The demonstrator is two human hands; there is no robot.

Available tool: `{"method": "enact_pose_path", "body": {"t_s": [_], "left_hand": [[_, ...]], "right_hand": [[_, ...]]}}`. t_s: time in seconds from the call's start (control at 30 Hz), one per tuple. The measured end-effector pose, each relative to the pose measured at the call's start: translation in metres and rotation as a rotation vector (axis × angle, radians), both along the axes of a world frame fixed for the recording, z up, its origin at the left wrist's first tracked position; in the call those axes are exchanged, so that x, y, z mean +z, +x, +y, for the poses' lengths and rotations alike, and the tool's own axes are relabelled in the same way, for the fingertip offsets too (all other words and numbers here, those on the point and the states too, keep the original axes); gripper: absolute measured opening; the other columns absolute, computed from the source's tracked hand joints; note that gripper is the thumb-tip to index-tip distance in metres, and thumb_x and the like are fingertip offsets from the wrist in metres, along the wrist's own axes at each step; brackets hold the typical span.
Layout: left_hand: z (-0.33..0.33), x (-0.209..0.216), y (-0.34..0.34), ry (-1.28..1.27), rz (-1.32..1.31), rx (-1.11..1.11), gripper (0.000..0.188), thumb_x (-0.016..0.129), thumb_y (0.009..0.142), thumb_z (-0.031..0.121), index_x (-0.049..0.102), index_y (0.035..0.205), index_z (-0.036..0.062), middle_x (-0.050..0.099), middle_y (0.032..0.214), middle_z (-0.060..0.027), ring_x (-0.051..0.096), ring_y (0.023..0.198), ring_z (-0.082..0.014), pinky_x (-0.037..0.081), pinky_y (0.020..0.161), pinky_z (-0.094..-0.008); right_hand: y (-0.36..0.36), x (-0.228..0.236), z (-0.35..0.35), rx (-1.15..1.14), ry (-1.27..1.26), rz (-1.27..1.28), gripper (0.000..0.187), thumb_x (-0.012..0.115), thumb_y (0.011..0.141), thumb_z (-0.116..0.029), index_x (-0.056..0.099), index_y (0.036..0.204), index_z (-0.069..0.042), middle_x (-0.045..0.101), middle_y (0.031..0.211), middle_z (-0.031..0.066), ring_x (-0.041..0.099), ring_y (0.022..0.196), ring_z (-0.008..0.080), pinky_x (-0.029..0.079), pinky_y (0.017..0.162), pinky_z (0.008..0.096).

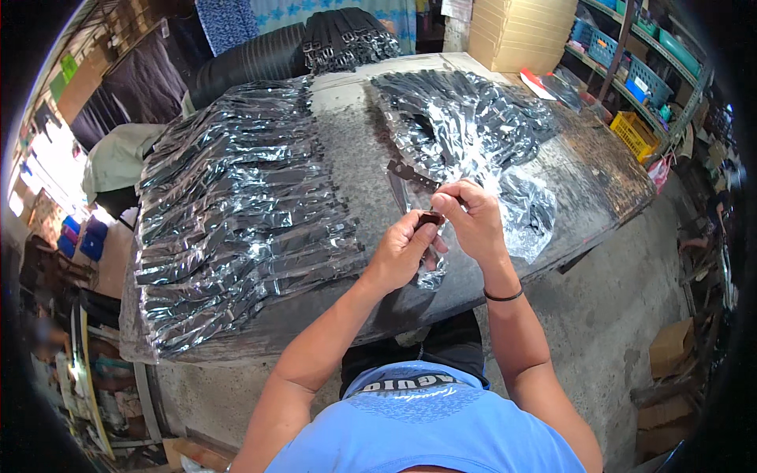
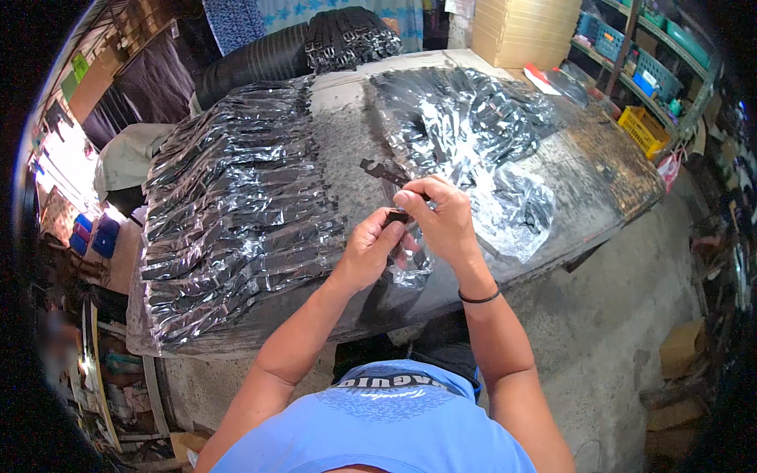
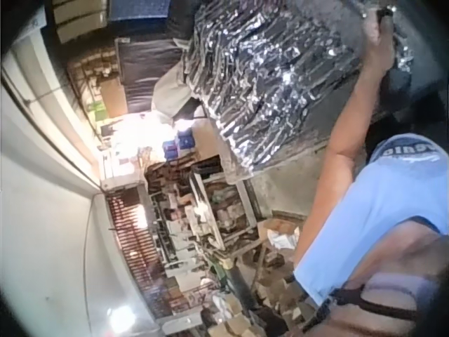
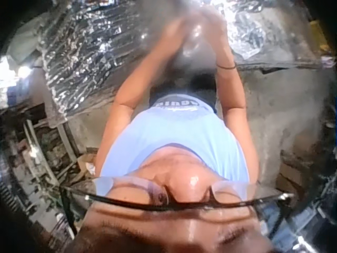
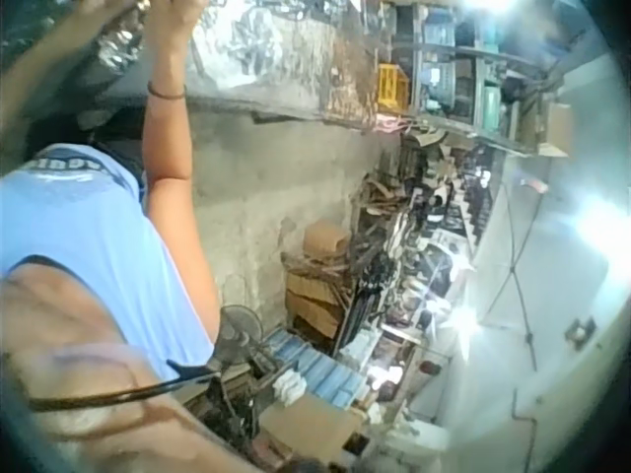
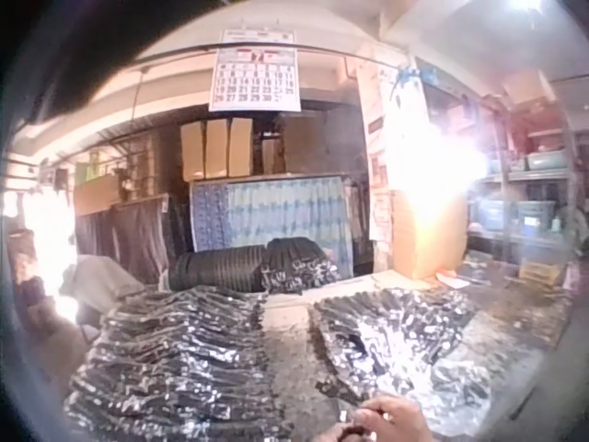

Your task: Attaching plastic clips to automotive window visors and stacking them.

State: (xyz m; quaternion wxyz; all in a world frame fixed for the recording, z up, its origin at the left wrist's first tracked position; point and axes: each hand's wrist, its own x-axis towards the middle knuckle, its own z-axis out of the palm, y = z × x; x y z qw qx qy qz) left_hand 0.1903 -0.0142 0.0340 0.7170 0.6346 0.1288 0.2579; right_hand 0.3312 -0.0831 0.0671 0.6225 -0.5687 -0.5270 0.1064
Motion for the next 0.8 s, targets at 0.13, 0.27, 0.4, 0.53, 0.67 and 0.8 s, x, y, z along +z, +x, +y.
{"method": "enact_pose_path", "body": {"t_s": [0.13,0.27,0.4,0.53,0.67,0.8], "left_hand": [[0.001,-0.011,0.004,0.021,0.030,0.027,0.025,0.047,0.100,0.022,0.054,0.111,0.0016,0.065,0.091,-0.0094,0.057,0.062,-0.0083,0.048,0.054,-0.0221],[0.002,-0.010,0.006,-0.026,0.027,0.081,0.024,0.046,0.100,0.019,0.051,0.113,0.0005,0.066,0.097,-0.0126,0.055,0.057,-0.0071,0.047,0.050,-0.0208],[0.005,-0.004,0.006,-0.051,0.058,0.113,0.025,0.045,0.098,0.012,0.046,0.119,-0.0023,0.066,0.098,-0.0140,0.054,0.051,-0.0078,0.047,0.048,-0.0202],[0.004,-0.008,0.006,0.032,0.072,0.130,0.033,0.044,0.097,0.008,0.042,0.127,-0.0052,0.066,0.098,-0.0138,0.055,0.053,-0.0069,0.048,0.049,-0.0203],[0.002,-0.011,0.008,0.100,0.091,0.139,0.040,0.044,0.097,0.008,0.038,0.134,-0.0052,0.067,0.098,-0.0130,0.054,0.054,-0.0061,0.049,0.050,-0.0201],[-0.001,-0.012,0.006,0.103,0.100,0.147,0.044,0.046,0.096,0.008,0.036,0.137,-0.0047,0.067,0.097,-0.0116,0.054,0.055,-0.0057,0.050,0.051,-0.0201]], "right_hand": [[0.006,-0.010,-0.002,-0.037,-0.053,-0.022,0.015,0.069,0.085,-0.013,0.068,0.091,0.001,0.062,0.078,0.0057,0.057,0.067,0.0111,0.045,0.060,0.0261],[0.015,-0.016,-0.012,-0.132,0.056,-0.148,0.013,0.067,0.085,-0.009,0.069,0.095,0.000,0.063,0.077,0.0056,0.058,0.066,0.0120,0.046,0.062,0.0267],[0.018,0.002,-0.049,-0.188,-0.055,-0.068,0.012,0.065,0.085,-0.006,0.069,0.095,-0.001,0.064,0.077,0.0077,0.060,0.065,0.0161,0.047,0.061,0.0292],[0.019,0.009,-0.067,-0.248,-0.011,-0.544,0.011,0.067,0.078,0.000,0.068,0.089,-0.001,0.065,0.076,0.0110,0.063,0.067,0.0240,0.048,0.060,0.0327],[0.016,0.019,-0.072,-0.262,0.020,-0.716,0.014,0.070,0.073,0.002,0.066,0.085,-0.002,0.063,0.074,0.0102,0.061,0.066,0.0255,0.048,0.059,0.0345],[0.015,0.026,-0.075,-0.260,0.037,-0.781,0.015,0.070,0.072,0.002,0.065,0.085,-0.002,0.062,0.073,0.0089,0.060,0.065,0.0249,0.047,0.059,0.0348]]}}
